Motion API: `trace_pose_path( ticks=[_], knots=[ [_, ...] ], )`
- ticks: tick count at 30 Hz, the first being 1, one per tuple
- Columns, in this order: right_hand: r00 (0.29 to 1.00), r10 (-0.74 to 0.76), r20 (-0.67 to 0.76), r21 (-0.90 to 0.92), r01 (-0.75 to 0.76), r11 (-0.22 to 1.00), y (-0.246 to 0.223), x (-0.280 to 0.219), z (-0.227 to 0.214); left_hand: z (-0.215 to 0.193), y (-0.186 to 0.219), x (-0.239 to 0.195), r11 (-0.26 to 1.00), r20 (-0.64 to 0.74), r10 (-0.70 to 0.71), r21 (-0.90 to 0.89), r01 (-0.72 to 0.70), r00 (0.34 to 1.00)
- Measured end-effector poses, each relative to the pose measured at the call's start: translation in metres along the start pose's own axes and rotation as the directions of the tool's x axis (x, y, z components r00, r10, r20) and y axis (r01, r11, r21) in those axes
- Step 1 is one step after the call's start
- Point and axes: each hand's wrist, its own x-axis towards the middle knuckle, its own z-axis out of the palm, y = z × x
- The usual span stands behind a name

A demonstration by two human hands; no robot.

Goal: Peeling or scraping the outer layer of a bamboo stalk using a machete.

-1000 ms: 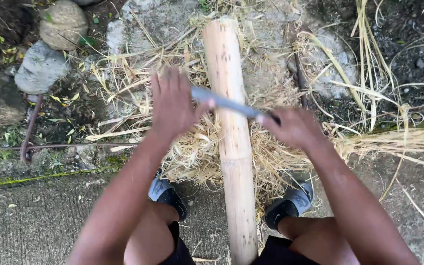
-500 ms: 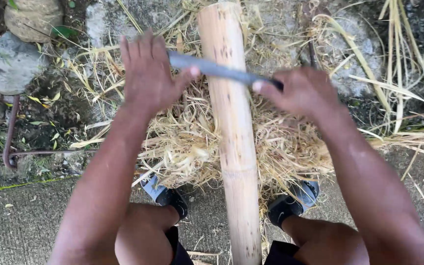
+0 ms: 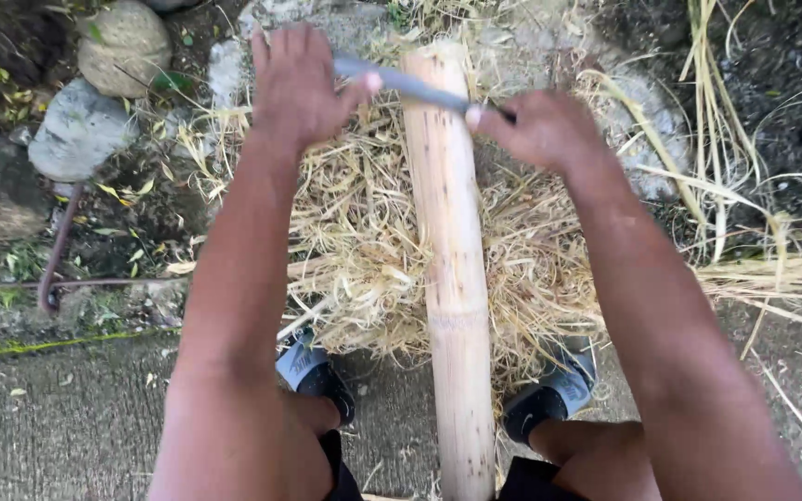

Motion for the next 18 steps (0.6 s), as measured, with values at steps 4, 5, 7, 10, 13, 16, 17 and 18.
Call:
trace_pose_path(
  ticks=[4, 5, 7, 10, 13, 16, 17, 18],
  knots=[
    [0.993, -0.048, 0.104, -0.103, 0.058, 0.993, 0.016, -0.092, 0.047, 0.018, 0.045, -0.1, 0.999, 0.09, -0.035, -0.025, 0.037, 0.995],
    [0.993, -0.043, 0.107, -0.099, 0.053, 0.994, 0.022, -0.119, 0.059, 0.022, 0.058, -0.126, 0.999, 0.096, -0.031, -0.026, 0.034, 0.995],
    [0.984, -0.032, 0.175, -0.127, 0.055, 0.99, 0.033, -0.178, 0.085, 0.033, 0.085, -0.184, 0.999, 0.169, 0.017, -0.031, -0.012, 0.986],
    [0.991, -0.066, 0.116, -0.03, 0.07, 0.997, 0.046, -0.215, 0.109, 0.033, 0.102, -0.199, 0.999, 0.232, 0.048, -0.012, -0.047, 0.972],
    [0.998, -0.03, 0.058, 0.033, 0.028, 0.999, 0.043, -0.204, 0.11, 0.031, 0.094, -0.184, 0.995, 0.251, 0.077, 0.036, -0.089, 0.965],
    [0.991, -0.086, 0.103, -0.039, 0.09, 0.995, 0.051, -0.156, 0.109, 0.025, 0.075, -0.139, 0.992, 0.21, 0.106, 0.039, -0.117, 0.972],
    [0.99, -0.09, 0.105, -0.04, 0.094, 0.995, 0.044, -0.14, 0.095, 0.019, 0.068, -0.123, 0.993, 0.209, 0.102, 0.039, -0.112, 0.973],
    [0.99, -0.012, 0.14, -0.02, 0.015, 1.0, 0.036, -0.123, 0.081, 0.014, 0.061, -0.106, 0.993, 0.18, 0.107, 0.026, -0.114, 0.978]
  ],
)
